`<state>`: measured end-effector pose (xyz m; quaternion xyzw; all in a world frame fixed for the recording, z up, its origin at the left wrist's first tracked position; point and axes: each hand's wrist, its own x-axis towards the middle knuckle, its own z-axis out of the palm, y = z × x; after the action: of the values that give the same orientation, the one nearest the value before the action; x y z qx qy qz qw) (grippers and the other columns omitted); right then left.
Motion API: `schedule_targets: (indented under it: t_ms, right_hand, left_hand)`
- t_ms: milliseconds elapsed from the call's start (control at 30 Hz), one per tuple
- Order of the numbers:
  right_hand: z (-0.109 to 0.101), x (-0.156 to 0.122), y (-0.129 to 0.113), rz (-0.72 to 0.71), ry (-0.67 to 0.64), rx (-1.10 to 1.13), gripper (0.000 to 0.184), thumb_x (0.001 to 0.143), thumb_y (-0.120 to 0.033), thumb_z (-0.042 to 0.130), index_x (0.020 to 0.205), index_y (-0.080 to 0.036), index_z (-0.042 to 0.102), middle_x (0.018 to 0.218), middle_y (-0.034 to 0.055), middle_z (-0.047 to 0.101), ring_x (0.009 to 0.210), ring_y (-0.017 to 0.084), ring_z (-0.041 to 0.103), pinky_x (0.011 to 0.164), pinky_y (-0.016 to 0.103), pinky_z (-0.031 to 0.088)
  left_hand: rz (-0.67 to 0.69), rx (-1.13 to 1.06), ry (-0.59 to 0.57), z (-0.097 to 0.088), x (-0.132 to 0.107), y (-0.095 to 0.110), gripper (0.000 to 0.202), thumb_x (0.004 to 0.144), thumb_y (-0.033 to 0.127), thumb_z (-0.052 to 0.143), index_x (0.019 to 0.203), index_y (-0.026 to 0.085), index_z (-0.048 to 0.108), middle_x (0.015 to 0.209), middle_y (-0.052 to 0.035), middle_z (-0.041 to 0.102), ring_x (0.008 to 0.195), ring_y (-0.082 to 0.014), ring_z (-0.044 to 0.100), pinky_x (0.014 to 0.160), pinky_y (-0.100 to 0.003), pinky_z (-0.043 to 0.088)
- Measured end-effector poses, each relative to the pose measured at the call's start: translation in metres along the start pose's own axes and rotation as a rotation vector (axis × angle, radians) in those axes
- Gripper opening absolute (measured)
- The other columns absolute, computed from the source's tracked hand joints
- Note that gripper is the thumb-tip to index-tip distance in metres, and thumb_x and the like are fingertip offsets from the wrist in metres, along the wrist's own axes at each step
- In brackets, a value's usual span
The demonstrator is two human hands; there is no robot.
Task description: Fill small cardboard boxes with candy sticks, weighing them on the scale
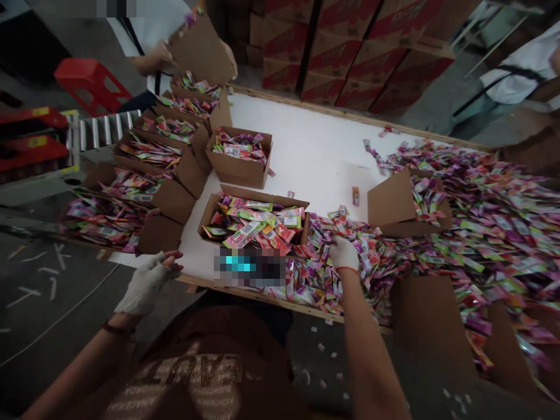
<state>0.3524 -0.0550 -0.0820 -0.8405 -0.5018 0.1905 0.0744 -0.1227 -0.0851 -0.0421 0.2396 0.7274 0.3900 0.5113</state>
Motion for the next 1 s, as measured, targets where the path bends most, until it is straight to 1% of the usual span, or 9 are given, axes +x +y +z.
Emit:
schedule_targets:
  t_ms: [100,200,333,467,533,633,767,867,1000]
  right_hand:
    - [-0.06,-0.005,0.007,0.055,0.106,0.078,0.011,0.085,-0.022,0.057,0.08,-0.024,0.066,0.071,0.0051,0.064,0.071,0.022,0.062,0.067,0.036,0.045]
    - [-0.108,-0.031,-0.018,0.006,0.268,0.519,0.01,0.087,-0.036,0.063,0.094,-0.029,0.063,0.072,0.002,0.062,0.062,0.021,0.063,0.062,0.037,0.048]
    - [-0.124,-0.055,-0.077,-0.24,0.135,1.069,0.045,0.075,-0.05,0.08,0.111,-0.033,0.057,0.094,0.0022,0.068,0.069,0.02,0.069,0.066,0.041,0.058]
    - [-0.082,-0.038,-0.087,-0.127,0.073,0.892,0.051,0.081,-0.06,0.061,0.121,-0.032,0.048,0.115,0.0058,0.07,0.09,0.022,0.071,0.074,0.04,0.061]
    - [-0.043,-0.029,-0.068,0.042,0.06,0.694,0.039,0.084,-0.055,0.052,0.111,-0.027,0.053,0.097,0.006,0.07,0.083,0.023,0.069,0.07,0.038,0.058]
    - [0.025,-0.034,-0.034,0.194,-0.101,0.446,0.016,0.078,-0.038,0.062,0.085,-0.023,0.064,0.069,0.0051,0.063,0.08,0.027,0.069,0.074,0.037,0.055]
    - [0.098,-0.058,-0.008,0.303,-0.276,0.179,0.027,0.075,-0.023,0.065,0.098,-0.017,0.077,0.087,0.013,0.073,0.095,0.03,0.072,0.087,0.037,0.052]
    - [0.115,-0.061,-0.002,0.302,-0.337,0.07,0.042,0.077,-0.016,0.06,0.114,-0.014,0.078,0.106,0.0177,0.075,0.105,0.029,0.071,0.091,0.035,0.051]
    - [0.09,-0.046,0.008,0.231,-0.403,0.004,0.035,0.076,-0.009,0.058,0.1,-0.019,0.081,0.091,0.0105,0.077,0.096,0.024,0.072,0.084,0.028,0.049]
  left_hand:
    - [-0.013,-0.02,-0.027,0.002,0.005,-0.004,0.082,0.032,0.069,0.095,0.09,0.015,0.074,0.092,-0.0047,0.071,0.074,-0.0145,0.067,0.065,-0.024,0.057]
    - [-0.013,-0.028,-0.067,0.005,0.011,-0.006,0.081,0.033,0.07,0.095,0.09,0.016,0.075,0.092,-0.0047,0.072,0.074,-0.0145,0.067,0.065,-0.024,0.058]
    - [0.002,-0.016,-0.125,0.012,0.016,-0.006,0.077,0.037,0.07,0.095,0.089,0.018,0.076,0.093,-0.0057,0.073,0.074,-0.015,0.067,0.064,-0.024,0.058]
    - [0.019,0.015,-0.133,0.01,0.019,-0.008,0.074,0.041,0.068,0.094,0.092,0.018,0.076,0.089,-0.006,0.073,0.075,-0.0166,0.067,0.066,-0.026,0.058]
    - [0.015,0.026,-0.103,0.005,0.018,-0.009,0.074,0.041,0.067,0.093,0.091,0.017,0.076,0.084,-0.0052,0.072,0.075,-0.0169,0.067,0.067,-0.026,0.059]
    - [-0.006,0.029,-0.049,-0.002,0.014,-0.011,0.072,0.04,0.065,0.092,0.09,0.016,0.075,0.082,-0.0052,0.071,0.073,-0.017,0.067,0.064,-0.026,0.057]
    - [-0.026,0.029,-0.001,-0.003,0.006,-0.007,0.072,0.038,0.062,0.092,0.09,0.015,0.074,0.088,-0.0061,0.072,0.072,-0.0171,0.067,0.061,-0.026,0.054]
    - [0.0,0.066,-0.023,0.002,0.004,-0.003,0.071,0.041,0.064,0.091,0.09,0.016,0.074,0.089,-0.0065,0.072,0.074,-0.0179,0.067,0.063,-0.027,0.055]
    - [0.047,0.115,-0.097,0.005,0.009,-0.008,0.069,0.05,0.068,0.087,0.093,0.016,0.074,0.091,-0.0075,0.072,0.078,-0.0196,0.068,0.069,-0.03,0.057]
